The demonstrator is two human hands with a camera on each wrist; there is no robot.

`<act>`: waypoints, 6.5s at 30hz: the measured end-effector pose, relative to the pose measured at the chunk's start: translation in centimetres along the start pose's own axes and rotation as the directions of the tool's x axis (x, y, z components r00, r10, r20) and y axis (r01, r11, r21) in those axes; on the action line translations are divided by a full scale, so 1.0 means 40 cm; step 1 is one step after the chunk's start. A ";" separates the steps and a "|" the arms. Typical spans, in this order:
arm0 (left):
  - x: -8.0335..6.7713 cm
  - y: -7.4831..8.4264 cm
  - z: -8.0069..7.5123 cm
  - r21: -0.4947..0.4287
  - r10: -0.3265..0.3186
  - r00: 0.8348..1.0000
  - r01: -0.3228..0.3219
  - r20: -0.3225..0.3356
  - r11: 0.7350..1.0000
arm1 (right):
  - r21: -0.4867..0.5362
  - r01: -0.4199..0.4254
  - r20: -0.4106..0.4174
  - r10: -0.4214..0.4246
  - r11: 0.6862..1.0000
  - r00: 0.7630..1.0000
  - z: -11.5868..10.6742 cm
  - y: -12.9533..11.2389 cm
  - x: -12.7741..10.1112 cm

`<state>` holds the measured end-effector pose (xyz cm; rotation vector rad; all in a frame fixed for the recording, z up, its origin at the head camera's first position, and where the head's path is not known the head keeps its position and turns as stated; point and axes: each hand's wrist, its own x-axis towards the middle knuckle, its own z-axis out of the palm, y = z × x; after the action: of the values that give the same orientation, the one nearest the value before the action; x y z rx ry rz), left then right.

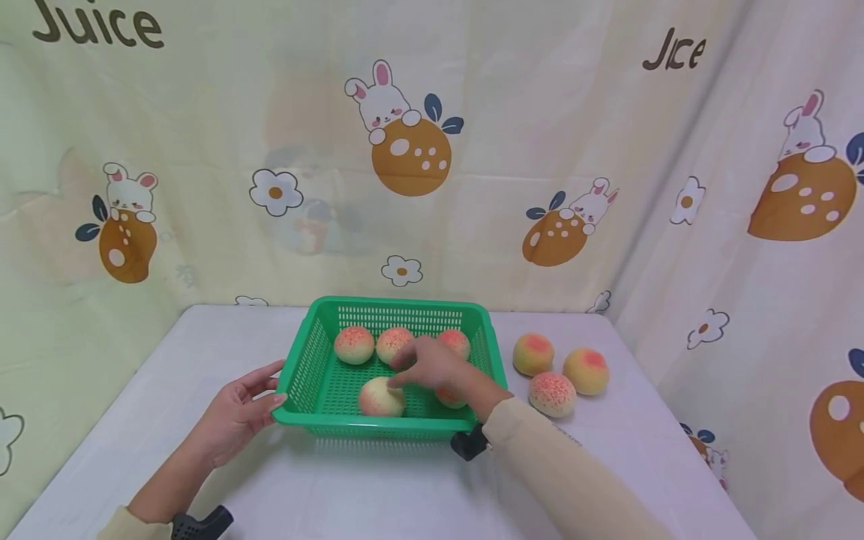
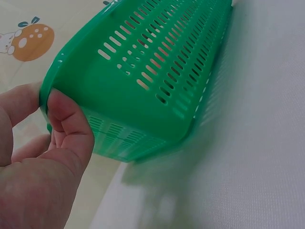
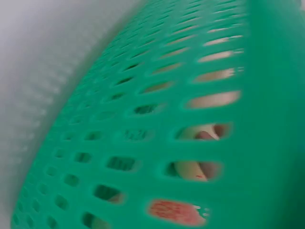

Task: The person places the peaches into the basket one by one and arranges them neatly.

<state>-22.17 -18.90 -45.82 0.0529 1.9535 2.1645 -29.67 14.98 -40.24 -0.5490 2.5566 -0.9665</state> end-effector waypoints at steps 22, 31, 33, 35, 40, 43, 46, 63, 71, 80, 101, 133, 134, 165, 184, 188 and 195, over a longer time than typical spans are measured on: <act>-0.003 0.003 0.001 -0.006 -0.002 1.000 0.002 0.003 1.000 | -0.032 0.100 0.270 -0.088 0.994 0.959 -0.038 -0.067 0.040; -0.004 0.002 0.001 -0.011 0.009 1.000 -0.009 0.009 1.000 | -0.068 0.089 0.398 -0.054 0.994 0.916 -0.034 -0.063 0.083; -0.004 0.002 0.000 -0.009 0.011 1.000 -0.011 0.011 1.000 | -0.070 0.081 0.408 -0.045 0.994 0.912 -0.032 -0.061 0.087; -0.004 0.002 -0.001 -0.009 0.011 1.000 -0.011 0.011 1.000 | -0.078 0.077 0.417 -0.037 0.994 0.908 -0.031 -0.062 0.090; -0.001 0.001 -0.002 -0.009 0.005 1.000 -0.005 0.007 1.000 | -0.128 0.103 0.448 -0.035 0.986 0.893 -0.026 -0.062 0.095; 0.002 -0.002 -0.002 -0.013 0.003 1.000 -0.003 0.003 1.000 | -0.156 0.120 0.461 -0.035 0.980 0.887 -0.026 -0.057 0.097; 0.003 -0.004 -0.002 -0.012 0.001 1.000 -0.001 0.005 1.000 | -0.163 0.106 0.452 -0.022 0.981 0.892 -0.031 -0.049 0.096; -0.002 0.002 -0.006 -0.005 0.009 1.000 -0.009 0.005 1.000 | -0.127 0.039 0.372 0.011 0.991 0.928 -0.049 -0.029 0.086; 0.003 -0.003 -0.010 0.004 0.009 1.000 -0.009 0.006 1.000 | -0.161 0.046 0.424 0.027 0.986 0.905 -0.043 -0.023 0.081; 0.003 0.002 -0.005 0.014 0.002 1.000 -0.002 -0.001 1.000 | -0.185 0.051 0.407 0.030 0.981 0.913 -0.044 -0.019 0.075; -0.003 0.006 -0.002 0.002 -0.007 1.000 0.006 0.024 1.000 | -0.334 0.086 0.317 0.026 0.939 0.948 -0.057 -0.014 0.078; 0.002 0.000 -0.003 -0.011 0.004 1.000 -0.004 0.014 1.000 | -0.383 -0.032 0.181 0.109 0.923 0.977 -0.056 -0.011 0.076; 0.001 0.000 -0.003 -0.013 0.003 1.000 -0.003 0.015 1.000 | -0.381 -0.034 0.180 0.110 0.924 0.978 -0.056 -0.013 0.076; 0.000 0.003 -0.006 0.019 0.003 1.000 -0.003 0.006 1.000 | 0.066 0.142 -0.056 -0.139 0.988 0.989 -0.149 0.051 -0.110; -0.001 0.004 -0.005 0.021 0.006 1.000 -0.006 0.015 1.000 | 0.107 0.108 -0.534 -0.035 0.988 0.845 -0.161 0.216 -0.314; -0.002 0.005 -0.006 0.001 0.012 1.000 -0.012 0.025 1.000 | 0.075 0.088 -0.646 -0.019 0.993 0.763 -0.144 0.257 -0.337; -0.007 0.006 -0.005 -0.001 0.005 0.999 -0.005 0.032 1.000 | 0.157 0.018 -0.754 0.108 0.987 0.647 -0.110 0.325 -0.367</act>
<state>-21.98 -19.17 -45.58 0.0921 1.9376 2.1540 -21.96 33.28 -43.32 0.0123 3.1353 -1.6356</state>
